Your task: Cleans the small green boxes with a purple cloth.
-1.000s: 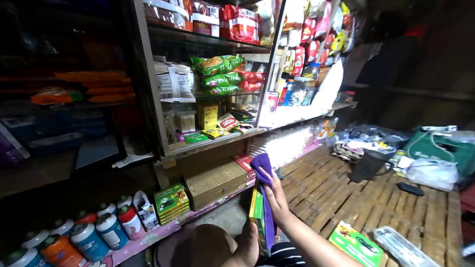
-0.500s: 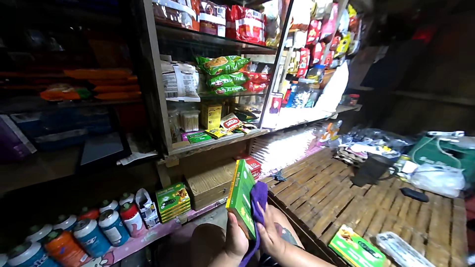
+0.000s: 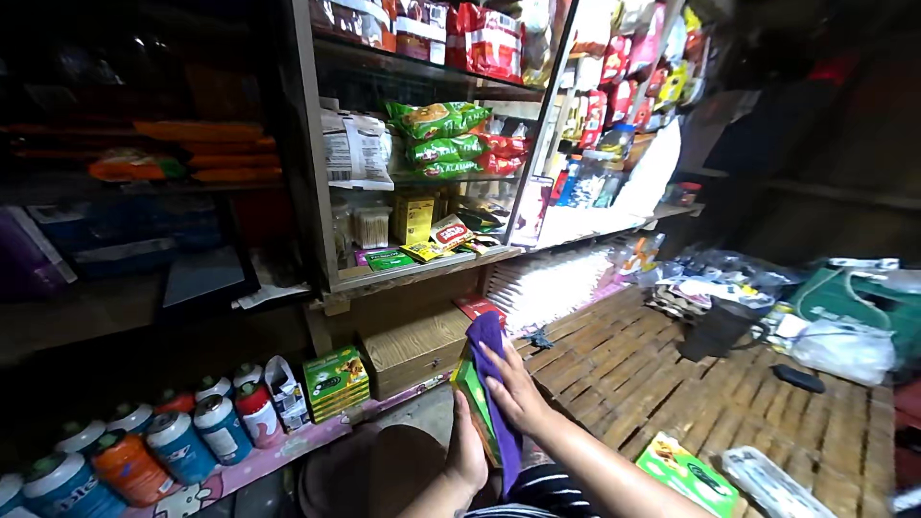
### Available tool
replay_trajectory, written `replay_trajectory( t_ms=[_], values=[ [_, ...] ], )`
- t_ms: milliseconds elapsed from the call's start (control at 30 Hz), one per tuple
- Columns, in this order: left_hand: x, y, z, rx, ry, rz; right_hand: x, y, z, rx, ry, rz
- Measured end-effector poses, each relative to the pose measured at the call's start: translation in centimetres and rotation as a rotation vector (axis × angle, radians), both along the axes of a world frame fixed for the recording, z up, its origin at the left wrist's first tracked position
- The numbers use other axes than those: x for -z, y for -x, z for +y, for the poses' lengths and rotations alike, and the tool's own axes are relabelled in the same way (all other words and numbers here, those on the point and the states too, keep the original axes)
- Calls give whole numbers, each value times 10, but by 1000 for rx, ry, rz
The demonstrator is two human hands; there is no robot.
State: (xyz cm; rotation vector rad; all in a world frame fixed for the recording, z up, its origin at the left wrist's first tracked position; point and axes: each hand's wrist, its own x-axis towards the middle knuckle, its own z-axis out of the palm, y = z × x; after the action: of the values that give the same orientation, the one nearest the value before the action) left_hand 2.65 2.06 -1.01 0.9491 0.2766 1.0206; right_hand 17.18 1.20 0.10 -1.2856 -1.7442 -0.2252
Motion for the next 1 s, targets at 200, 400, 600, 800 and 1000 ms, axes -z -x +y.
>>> replay_trajectory(
  t_ms=[200, 400, 600, 800, 1000],
  values=[
    [-7, 1, 9, -22, 61, -124, 15, -2, -4, 69, 30, 61],
    [-17, 7, 16, -160, 8, -41, 21, 42, -33, -43, 34, -30],
    [-8, 4, 1, -142, 68, 56, -9, 29, -18, -122, 21, -160],
    [-5, -1, 3, -9, 97, -70, 5, -4, 10, 35, 34, 39],
    [-11, 3, 8, -102, 76, -84, 37, 24, -23, 66, -14, 37]
  ],
)
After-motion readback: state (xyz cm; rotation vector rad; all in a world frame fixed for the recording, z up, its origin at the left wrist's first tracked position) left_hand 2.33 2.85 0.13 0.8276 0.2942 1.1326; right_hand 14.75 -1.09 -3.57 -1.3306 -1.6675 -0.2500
